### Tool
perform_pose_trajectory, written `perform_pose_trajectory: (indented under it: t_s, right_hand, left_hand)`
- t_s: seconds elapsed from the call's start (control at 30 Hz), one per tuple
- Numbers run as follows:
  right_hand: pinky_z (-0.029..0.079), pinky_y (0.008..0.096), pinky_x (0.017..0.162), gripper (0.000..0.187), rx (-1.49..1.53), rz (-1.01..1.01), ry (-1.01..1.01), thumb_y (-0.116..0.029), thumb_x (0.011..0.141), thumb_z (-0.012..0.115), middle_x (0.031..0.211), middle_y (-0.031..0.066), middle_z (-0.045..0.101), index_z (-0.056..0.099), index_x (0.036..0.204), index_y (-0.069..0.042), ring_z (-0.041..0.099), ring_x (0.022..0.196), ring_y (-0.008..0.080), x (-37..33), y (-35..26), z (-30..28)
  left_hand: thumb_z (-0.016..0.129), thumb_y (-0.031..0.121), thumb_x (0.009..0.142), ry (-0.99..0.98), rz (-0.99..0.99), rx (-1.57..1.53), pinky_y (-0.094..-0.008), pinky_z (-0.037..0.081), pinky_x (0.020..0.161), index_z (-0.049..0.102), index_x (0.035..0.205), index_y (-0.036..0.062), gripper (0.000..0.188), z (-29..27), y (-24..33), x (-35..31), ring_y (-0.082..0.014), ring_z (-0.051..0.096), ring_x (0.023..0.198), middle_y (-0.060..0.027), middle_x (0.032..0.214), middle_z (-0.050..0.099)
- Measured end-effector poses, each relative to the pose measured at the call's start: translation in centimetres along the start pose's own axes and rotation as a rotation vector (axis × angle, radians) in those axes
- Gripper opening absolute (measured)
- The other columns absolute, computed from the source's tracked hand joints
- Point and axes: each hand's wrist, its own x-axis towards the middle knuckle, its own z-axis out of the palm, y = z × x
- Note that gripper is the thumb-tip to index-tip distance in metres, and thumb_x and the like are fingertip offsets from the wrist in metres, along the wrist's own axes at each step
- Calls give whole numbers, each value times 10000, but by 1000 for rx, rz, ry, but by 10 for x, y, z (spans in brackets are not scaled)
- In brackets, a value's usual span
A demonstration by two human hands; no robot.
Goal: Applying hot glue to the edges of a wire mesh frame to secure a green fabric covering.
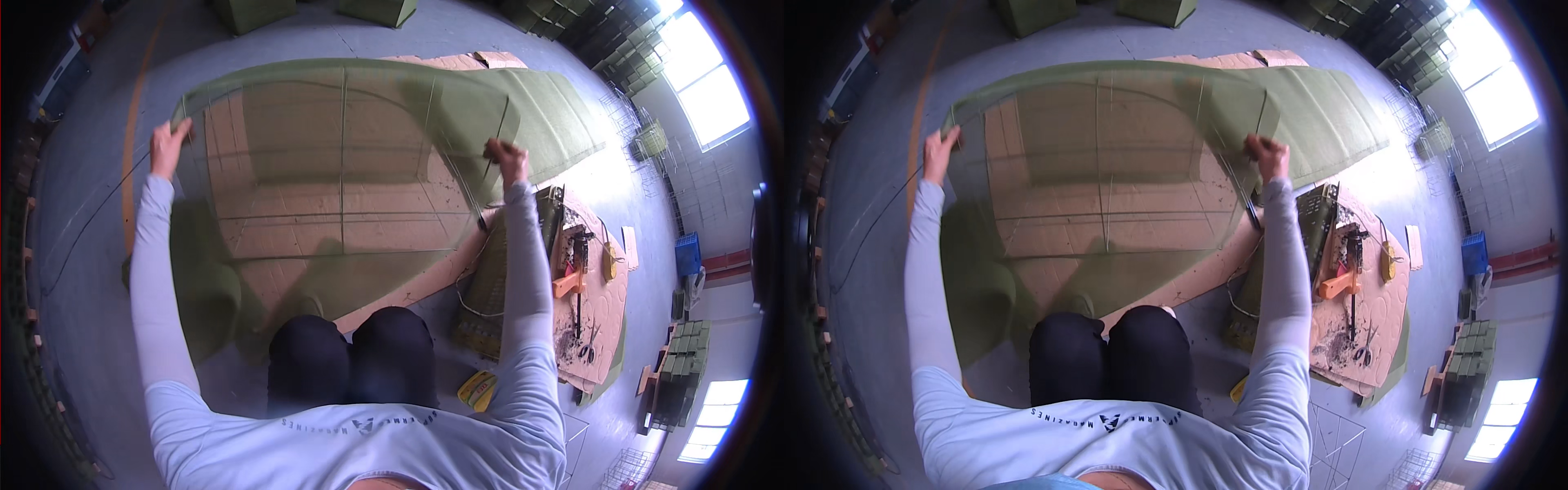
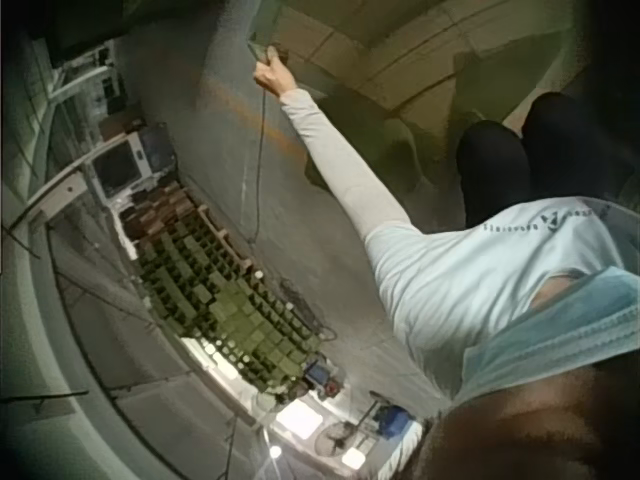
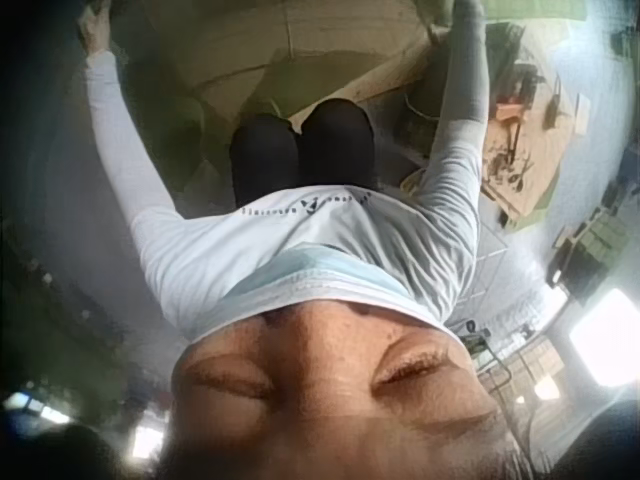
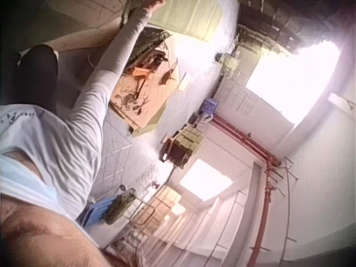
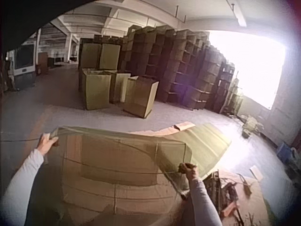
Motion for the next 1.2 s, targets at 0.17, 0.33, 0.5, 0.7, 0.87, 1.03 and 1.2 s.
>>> perform_pose_trajectory:
  t_s: [0.17, 0.33, 0.5, 0.7, 0.87, 1.03, 1.2]
  right_hand:
    - [466, 243, 556, 325, -54, 143, -41, -313, 765, 628, 719, 61, 649, 651, 854, -1, 607, 622, 112, 26, -13, -12]
    - [477, 249, 550, 284, -9, 172, -49, -241, 738, 666, 737, 65, 650, 645, 868, 10, 610, 636, 121, 48, 8, 7]
    - [455, 229, 583, 342, -299, 132, -46, -260, 723, 682, 777, 70, 643, 633, 919, 17, 589, 663, 114, 22, 46, 7]
    - [446, 232, 608, 352, -257, 174, 42, -286, 713, 682, 746, 59, 639, 644, 903, 7, 560, 634, 104, 35, 50, 20]
    - [460, 248, 628, 346, -345, 76, -8, -225, 703, 684, 764, 91, 641, 624, 937, 22, 569, 650, 111, 61, 81, 27]
    - [431, 254, 514, 229, -332, 154, 15, -223, 714, 638, 627, 37, 607, 665, 773, -3, 522, 536, 96, 64, 75, 49]
    - [438, 253, 549, 226, -255, 104, 68, -173, 737, 613, 687, 59, 620, 646, 821, 35, 546, 590, 117, 32, 79, 12]
  left_hand:
    - [599, 353, 770, -157, -133, -175, -280, 415, 584, 601, 784, -13, 366, 12, 14, 37, -138, 545, 593, -79, 682, 609]
    - [638, 231, 755, -157, -227, -373, -254, 420, 612, 604, 838, -19, 265, 26, 1, 41, -92, 530, 645, -33, 755, 616]
    - [653, 93, 714, -248, -362, -385, -261, 434, 662, 604, 895, -21, 220, 53, -18, 1, -111, 558, 719, -57, 835, 628]
    - [674, 113, 688, -208, -338, -330, -263, 443, 635, 621, 845, -25, 215, 71, -30, 18, -119, 572, 673, -67, 785, 638]
    - [687, 127, 660, -292, -347, -354, -272, 455, 618, 635, 858, -17, 250, 85, -38, 21, -124, 583, 653, -66, 769, 642]
    - [735, 149, 591, -328, -420, -240, -285, 461, 652, 636, 877, -7, 340, 96, -64, 25, -130, 592, 682, -73, 786, 646]
    - [683, 18, 635, -340, -589, -532, -290, 452, 665, 627, 888, -28, 264, 95, -19, 4, -152, 581, 712, -82, 816, 636]
